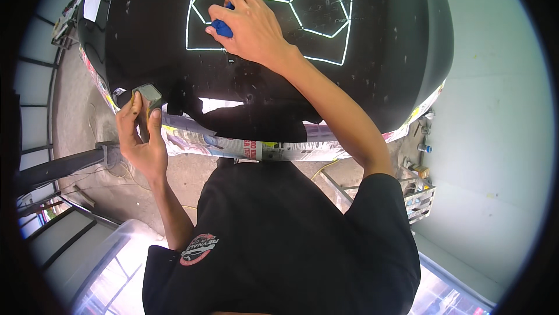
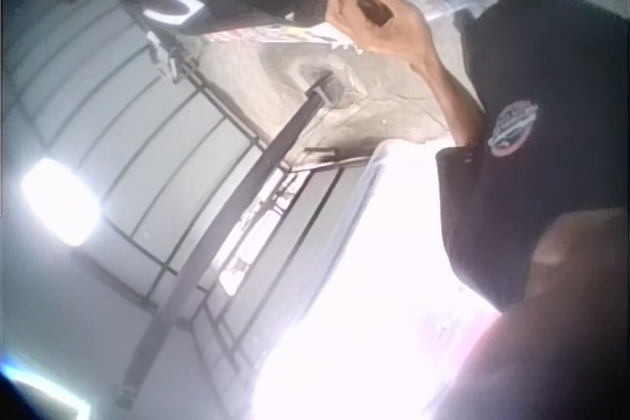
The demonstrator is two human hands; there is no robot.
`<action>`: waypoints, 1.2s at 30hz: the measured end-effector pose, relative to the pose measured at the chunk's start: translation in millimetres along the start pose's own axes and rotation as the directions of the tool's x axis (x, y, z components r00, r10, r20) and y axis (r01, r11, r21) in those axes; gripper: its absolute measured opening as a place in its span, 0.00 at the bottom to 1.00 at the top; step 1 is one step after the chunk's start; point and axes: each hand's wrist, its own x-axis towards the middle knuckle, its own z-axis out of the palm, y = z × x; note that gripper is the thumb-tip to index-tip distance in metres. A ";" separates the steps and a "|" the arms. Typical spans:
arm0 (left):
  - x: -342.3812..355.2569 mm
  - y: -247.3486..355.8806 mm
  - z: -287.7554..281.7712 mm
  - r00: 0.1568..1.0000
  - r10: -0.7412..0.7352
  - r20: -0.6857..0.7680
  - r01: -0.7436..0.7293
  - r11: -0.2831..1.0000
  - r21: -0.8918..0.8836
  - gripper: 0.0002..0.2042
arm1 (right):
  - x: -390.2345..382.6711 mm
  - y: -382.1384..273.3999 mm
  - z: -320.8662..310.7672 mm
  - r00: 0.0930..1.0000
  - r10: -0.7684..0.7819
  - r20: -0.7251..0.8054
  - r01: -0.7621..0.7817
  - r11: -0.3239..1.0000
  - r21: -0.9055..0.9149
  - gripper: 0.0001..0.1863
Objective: The person sands a car hood with a sanding block, dips sandpaper and a block into a bucket of water, and then sands the car hood again with the wet sanding block.
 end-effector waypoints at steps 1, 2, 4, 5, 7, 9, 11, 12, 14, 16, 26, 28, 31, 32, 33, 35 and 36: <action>-0.4 1.3 -1.1 1.000 -0.009 0.002 0.009 1.000 0.017 0.20 | -4.2 -5.7 -3.2 1.000 -0.002 0.021 0.003 1.000 -0.006 0.11; -1.7 -1.1 -3.8 1.000 -0.011 -0.004 0.011 1.000 0.022 0.20 | -11.6 -18.6 -6.2 1.000 -0.008 0.021 0.008 1.000 -0.001 0.11; -2.9 -7.6 -3.7 0.999 0.042 0.012 -0.042 0.997 0.057 0.20 | -37.2 -46.5 -13.3 0.983 -0.097 0.158 0.086 0.993 0.078 0.11; -3.7 -6.8 -4.5 0.999 0.038 0.010 -0.038 0.997 0.060 0.20 | -51.5 -58.3 -13.3 0.974 -0.127 0.187 0.103 0.986 0.135 0.11; -4.1 -4.4 -4.5 1.000 0.008 0.019 -0.010 0.997 0.078 0.20 | -45.9 -44.9 -15.3 0.978 -0.116 0.173 0.104 0.992 0.074 0.11; -7.4 -3.1 -8.2 1.000 0.003 0.024 -0.004 0.998 0.069 0.19 | -28.7 -12.7 -16.3 0.996 -0.084 0.024 0.085 0.996 -0.032 0.13; -8.4 -2.4 -11.1 1.000 0.007 0.025 -0.009 0.999 0.051 0.19 | -9.6 38.2 -19.2 0.995 0.026 -0.096 -0.038 0.991 -0.128 0.12; -9.4 -5.6 -13.3 0.998 0.021 0.057 -0.025 0.997 0.067 0.19 | -2.7 48.7 -22.6 0.990 0.055 -0.130 -0.078 0.981 -0.177 0.14; -10.0 -7.8 -12.2 0.995 0.038 0.090 -0.046 0.996 0.081 0.19 | -1.4 42.9 -25.0 0.989 0.107 -0.100 -0.128 0.962 -0.242 0.13; -11.6 -5.9 -11.2 0.994 0.032 0.106 -0.041 0.996 0.084 0.19 | -13.3 18.3 -14.0 0.992 0.063 -0.110 -0.080 0.983 -0.166 0.13; -13.5 3.3 -9.2 0.997 0.059 0.057 -0.060 0.998 0.012 0.20 | -37.7 -6.8 -30.7 0.995 0.026 -0.097 -0.040 0.988 -0.148 0.14; -14.5 2.6 -12.4 0.996 0.056 0.070 -0.058 0.998 0.026 0.20 | -24.3 68.2 -38.5 0.974 0.071 -0.214 -0.133 0.947 -0.293 0.17; -26.7 -0.8 -21.8 1.000 -0.009 0.026 0.010 0.999 -0.032 0.21 | -24.6 125.8 -67.0 0.906 0.290 -0.308 -0.392 0.848 -0.356 0.14; -27.7 -0.3 -25.1 1.000 -0.007 0.021 0.008 0.999 -0.034 0.21 | -31.1 151.0 -77.2 0.863 0.417 -0.284 -0.500 0.786 -0.364 0.14; -28.5 -0.9 -29.5 1.000 0.006 0.030 -0.007 1.000 0.023 0.20 | -41.6 196.4 -86.9 0.899 0.257 -0.354 -0.415 0.758 -0.504 0.19; -33.0 -4.1 -42.6 1.000 -0.001 0.024 -0.002 0.995 0.100 0.19 | -52.3 221.4 -99.0 0.867 0.308 -0.392 -0.489 0.678 -0.549 0.22; -35.5 -6.7 -46.5 1.000 -0.007 0.017 0.006 0.995 0.103 0.19 | -56.4 227.7 -104.7 0.857 0.312 -0.410 -0.506 0.661 -0.555 0.22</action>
